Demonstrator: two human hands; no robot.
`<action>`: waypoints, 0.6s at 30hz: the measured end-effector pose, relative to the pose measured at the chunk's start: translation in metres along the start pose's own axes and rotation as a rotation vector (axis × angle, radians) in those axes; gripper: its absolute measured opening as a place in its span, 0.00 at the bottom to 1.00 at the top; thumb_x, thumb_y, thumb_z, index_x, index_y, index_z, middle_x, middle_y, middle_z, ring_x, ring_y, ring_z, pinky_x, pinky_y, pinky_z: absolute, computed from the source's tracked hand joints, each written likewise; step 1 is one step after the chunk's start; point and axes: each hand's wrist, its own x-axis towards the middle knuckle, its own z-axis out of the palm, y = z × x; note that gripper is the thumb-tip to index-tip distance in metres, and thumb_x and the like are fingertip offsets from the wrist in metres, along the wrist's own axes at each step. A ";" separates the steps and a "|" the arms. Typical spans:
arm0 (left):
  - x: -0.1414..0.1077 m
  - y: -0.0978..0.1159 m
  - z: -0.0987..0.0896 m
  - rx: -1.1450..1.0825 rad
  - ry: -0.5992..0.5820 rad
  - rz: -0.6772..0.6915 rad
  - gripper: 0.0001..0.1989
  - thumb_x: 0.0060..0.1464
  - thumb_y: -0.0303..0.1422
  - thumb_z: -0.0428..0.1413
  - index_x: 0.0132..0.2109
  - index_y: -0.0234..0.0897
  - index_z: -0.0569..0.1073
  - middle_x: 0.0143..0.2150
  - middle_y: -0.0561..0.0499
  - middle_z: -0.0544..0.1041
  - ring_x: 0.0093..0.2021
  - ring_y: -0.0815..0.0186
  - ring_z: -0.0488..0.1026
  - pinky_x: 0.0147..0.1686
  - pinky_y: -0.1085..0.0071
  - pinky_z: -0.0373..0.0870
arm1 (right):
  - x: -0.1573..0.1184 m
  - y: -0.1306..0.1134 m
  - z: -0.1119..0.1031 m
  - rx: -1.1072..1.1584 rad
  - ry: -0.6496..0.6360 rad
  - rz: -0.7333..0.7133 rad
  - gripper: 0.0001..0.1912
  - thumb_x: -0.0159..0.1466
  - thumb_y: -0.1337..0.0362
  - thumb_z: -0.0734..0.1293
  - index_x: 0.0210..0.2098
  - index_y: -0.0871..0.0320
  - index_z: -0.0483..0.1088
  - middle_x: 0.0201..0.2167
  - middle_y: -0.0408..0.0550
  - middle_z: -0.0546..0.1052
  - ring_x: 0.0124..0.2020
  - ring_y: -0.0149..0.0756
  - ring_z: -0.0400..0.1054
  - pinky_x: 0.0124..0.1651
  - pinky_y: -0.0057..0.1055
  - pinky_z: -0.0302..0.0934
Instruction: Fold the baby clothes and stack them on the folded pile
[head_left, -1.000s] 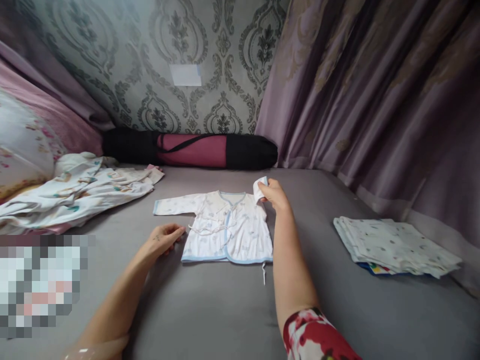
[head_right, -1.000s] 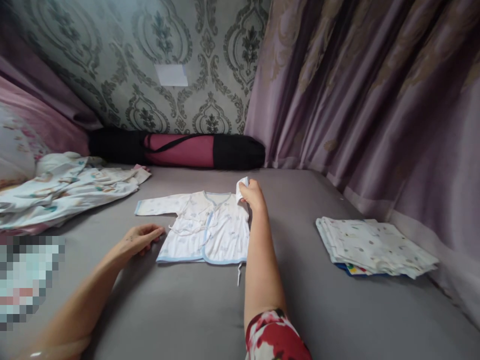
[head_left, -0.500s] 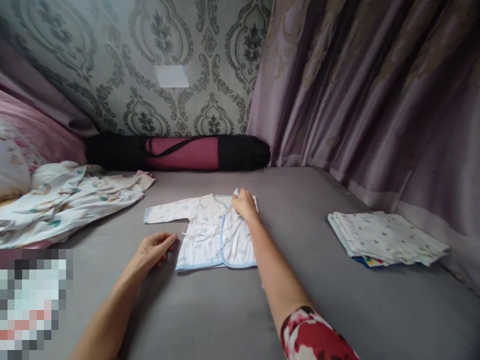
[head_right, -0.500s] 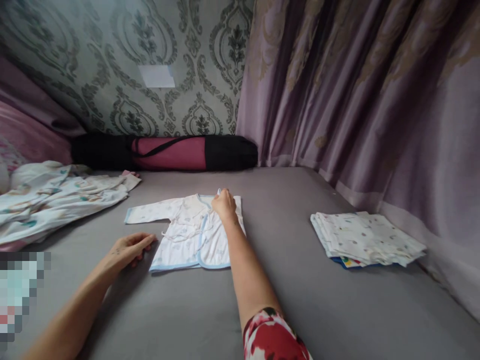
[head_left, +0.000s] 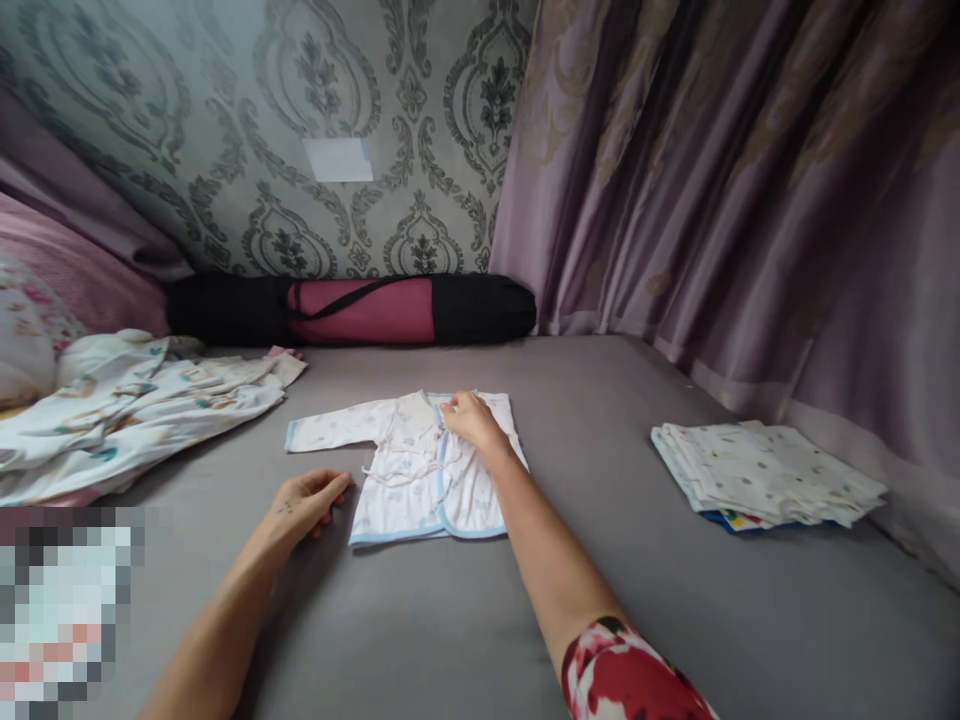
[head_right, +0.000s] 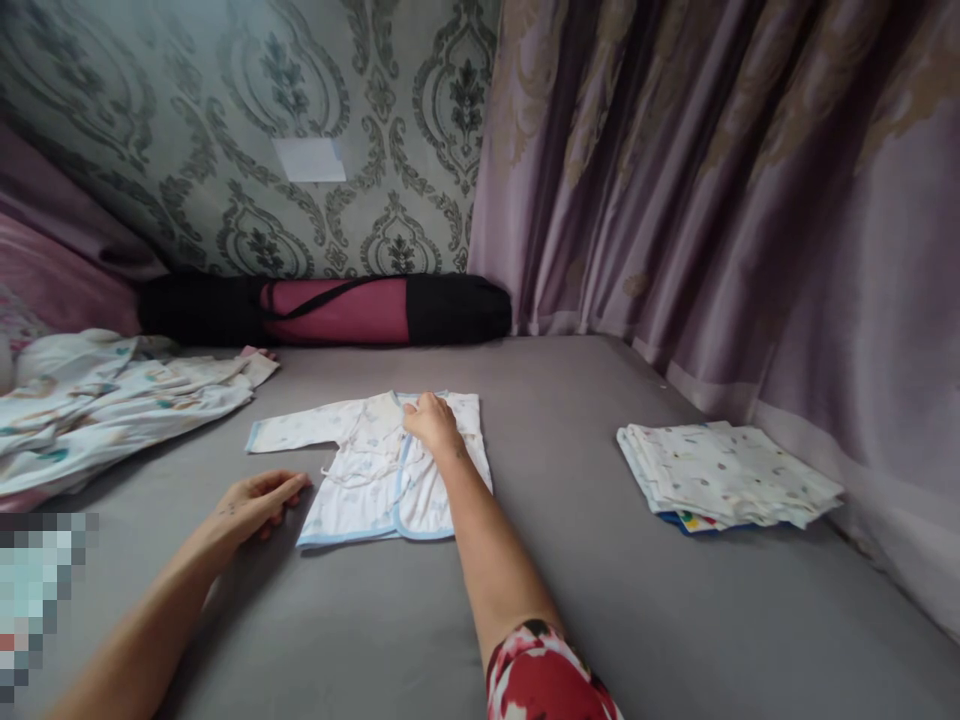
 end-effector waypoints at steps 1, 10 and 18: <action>0.000 0.000 0.000 0.001 0.003 -0.002 0.26 0.36 0.57 0.59 0.29 0.37 0.71 0.16 0.57 0.62 0.15 0.72 0.57 0.16 0.74 0.54 | 0.000 0.002 -0.002 -0.012 -0.007 -0.003 0.18 0.68 0.58 0.58 0.50 0.60 0.71 0.52 0.57 0.75 0.56 0.45 0.67 0.53 0.32 0.59; -0.007 0.008 0.001 -0.059 0.035 -0.005 0.23 0.35 0.52 0.61 0.29 0.36 0.72 0.20 0.55 0.67 0.16 0.73 0.59 0.15 0.75 0.54 | -0.001 0.033 0.000 -0.230 0.073 0.194 0.36 0.71 0.55 0.50 0.69 0.75 0.41 0.71 0.62 0.42 0.71 0.49 0.33 0.69 0.46 0.31; -0.003 0.004 0.002 -0.049 0.033 -0.030 0.20 0.39 0.50 0.60 0.30 0.36 0.72 0.17 0.56 0.65 0.15 0.72 0.57 0.15 0.75 0.51 | 0.006 0.049 0.025 -0.312 0.133 0.209 0.38 0.71 0.51 0.46 0.69 0.76 0.43 0.71 0.63 0.44 0.71 0.48 0.35 0.69 0.42 0.31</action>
